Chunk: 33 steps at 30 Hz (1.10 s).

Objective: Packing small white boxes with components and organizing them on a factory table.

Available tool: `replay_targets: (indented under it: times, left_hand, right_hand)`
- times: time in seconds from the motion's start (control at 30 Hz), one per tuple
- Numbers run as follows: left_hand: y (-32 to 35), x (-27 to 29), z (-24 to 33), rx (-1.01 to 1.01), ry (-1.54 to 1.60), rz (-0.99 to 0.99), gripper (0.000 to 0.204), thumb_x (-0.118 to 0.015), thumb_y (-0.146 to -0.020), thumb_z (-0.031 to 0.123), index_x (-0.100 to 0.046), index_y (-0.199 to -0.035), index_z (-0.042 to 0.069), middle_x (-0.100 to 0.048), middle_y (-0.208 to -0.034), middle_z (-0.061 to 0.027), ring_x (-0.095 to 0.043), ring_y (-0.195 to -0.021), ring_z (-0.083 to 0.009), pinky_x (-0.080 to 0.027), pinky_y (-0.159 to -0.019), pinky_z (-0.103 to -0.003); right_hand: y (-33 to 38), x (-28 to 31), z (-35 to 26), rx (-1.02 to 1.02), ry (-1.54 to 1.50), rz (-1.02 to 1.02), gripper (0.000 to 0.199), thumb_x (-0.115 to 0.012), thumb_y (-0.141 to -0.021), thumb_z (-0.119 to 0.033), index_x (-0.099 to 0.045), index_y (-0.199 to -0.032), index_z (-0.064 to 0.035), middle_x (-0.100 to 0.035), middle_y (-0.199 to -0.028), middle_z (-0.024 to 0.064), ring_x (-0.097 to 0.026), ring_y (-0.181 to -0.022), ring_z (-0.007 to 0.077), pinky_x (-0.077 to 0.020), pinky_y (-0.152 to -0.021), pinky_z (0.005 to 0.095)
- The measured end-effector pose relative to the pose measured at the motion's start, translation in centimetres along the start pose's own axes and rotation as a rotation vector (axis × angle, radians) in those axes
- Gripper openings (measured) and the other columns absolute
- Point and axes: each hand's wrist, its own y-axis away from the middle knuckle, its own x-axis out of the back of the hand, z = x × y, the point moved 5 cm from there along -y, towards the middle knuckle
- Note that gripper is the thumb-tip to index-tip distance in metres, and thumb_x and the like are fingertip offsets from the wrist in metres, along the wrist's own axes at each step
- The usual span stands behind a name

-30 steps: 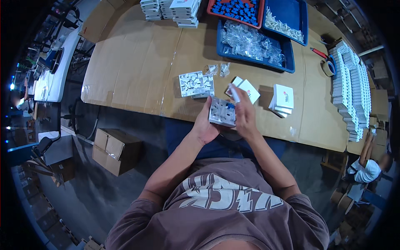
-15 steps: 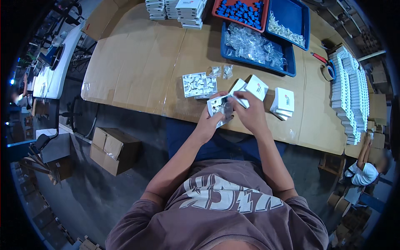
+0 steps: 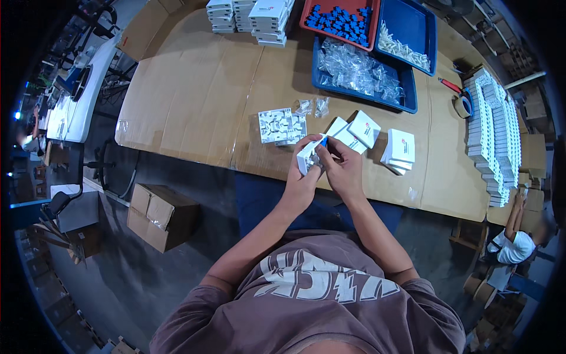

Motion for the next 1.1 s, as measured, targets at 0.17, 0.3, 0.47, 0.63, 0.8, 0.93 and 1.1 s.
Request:
replay_targets:
  times: [0.17, 0.3, 0.47, 0.63, 0.8, 0.93, 1.1]
  left_hand:
    - [-1.2, 5.1, 2.6, -0.191, 0.151, 0.407, 0.065, -0.041, -0.087, -0.009, -0.039, -0.151, 0.004, -0.055, -0.138, -0.0178, -0.060, -0.126, -0.0272, -0.050, -0.107, -0.043]
    - [0.8, 4.2, 4.3, -0.086, 0.218, 0.190, 0.069, -0.041, -0.087, -0.010, -0.038, -0.152, 0.012, -0.054, -0.139, -0.0189, -0.061, -0.126, -0.0297, -0.052, -0.106, -0.049]
    - [0.4, 2.7, 1.1, 0.133, 0.294, 0.136, 0.075, -0.042, -0.084, -0.006, -0.037, -0.156, 0.013, -0.056, -0.140, -0.0227, -0.060, -0.129, -0.0360, -0.053, -0.107, -0.050]
    - [0.2, 2.8, 0.7, 0.173, 0.230, 0.134, 0.069, -0.045, -0.089, 0.002, -0.038, -0.156, 0.015, -0.056, -0.142, -0.0236, -0.060, -0.130, -0.0384, -0.053, -0.106, -0.051]
    - [0.1, 3.5, -0.9, 0.181, 0.315, 0.139, 0.053, -0.043, -0.104, 0.023, -0.039, -0.156, 0.015, -0.058, -0.142, -0.0194, -0.060, -0.129, -0.0340, -0.052, -0.106, -0.050]
    - [0.0, 4.1, -2.3, 0.171, 0.308, 0.122, 0.049, -0.039, -0.109, 0.033, -0.042, -0.155, 0.015, -0.059, -0.140, -0.0143, -0.059, -0.130, -0.0264, -0.051, -0.106, -0.045]
    - [0.4, 4.4, -3.1, 0.254, 0.186, 0.174, 0.047, -0.036, -0.111, 0.036, -0.045, -0.152, 0.015, -0.060, -0.140, -0.0109, -0.060, -0.129, -0.0236, -0.051, -0.105, -0.041]
  right_hand:
    - [-1.2, 3.4, -1.8, 0.001, -0.258, 0.172, 0.024, -0.068, -0.101, -0.011, -0.068, -0.120, 0.0040, -0.074, -0.108, 0.0108, -0.074, -0.095, 0.0156, -0.0585, -0.078, 0.0282]
    - [-4.6, 5.8, -0.7, -0.296, 0.194, -0.324, 0.031, -0.075, -0.093, -0.008, -0.064, -0.119, 0.0042, -0.074, -0.085, 0.0118, -0.071, -0.071, 0.0142, -0.0554, -0.060, 0.0262]
    - [-15.1, 7.9, -1.9, -0.149, 0.443, -0.257, 0.048, -0.078, -0.091, -0.011, -0.060, -0.132, 0.0066, -0.076, -0.082, 0.0113, -0.065, -0.060, 0.0112, -0.0511, -0.055, 0.0268]
    - [-19.7, 9.3, -12.6, 0.286, 0.271, 0.119, 0.058, -0.078, -0.095, -0.022, -0.055, -0.140, 0.0074, -0.078, -0.094, 0.0103, -0.064, -0.062, 0.0086, -0.0471, -0.052, 0.0236]
    - [-10.0, 2.5, -6.8, 0.344, 0.387, -0.402, 0.020, -0.076, -0.091, -0.014, -0.075, -0.108, -0.0033, -0.075, -0.088, 0.0048, -0.066, -0.078, 0.0117, -0.0525, -0.069, 0.0303]
    - [-1.6, -1.1, -2.2, 0.122, 0.454, -0.549, 0.019, -0.076, -0.086, -0.014, -0.074, -0.099, -0.0006, -0.074, -0.087, 0.0132, -0.069, -0.077, 0.0280, -0.0530, -0.070, 0.0369]
    - [-1.2, -0.8, -1.7, 0.169, 0.404, -0.311, 0.018, -0.074, -0.088, -0.015, -0.071, -0.094, 0.0013, -0.070, -0.082, 0.0169, -0.068, -0.073, 0.0335, -0.0524, -0.070, 0.0410]
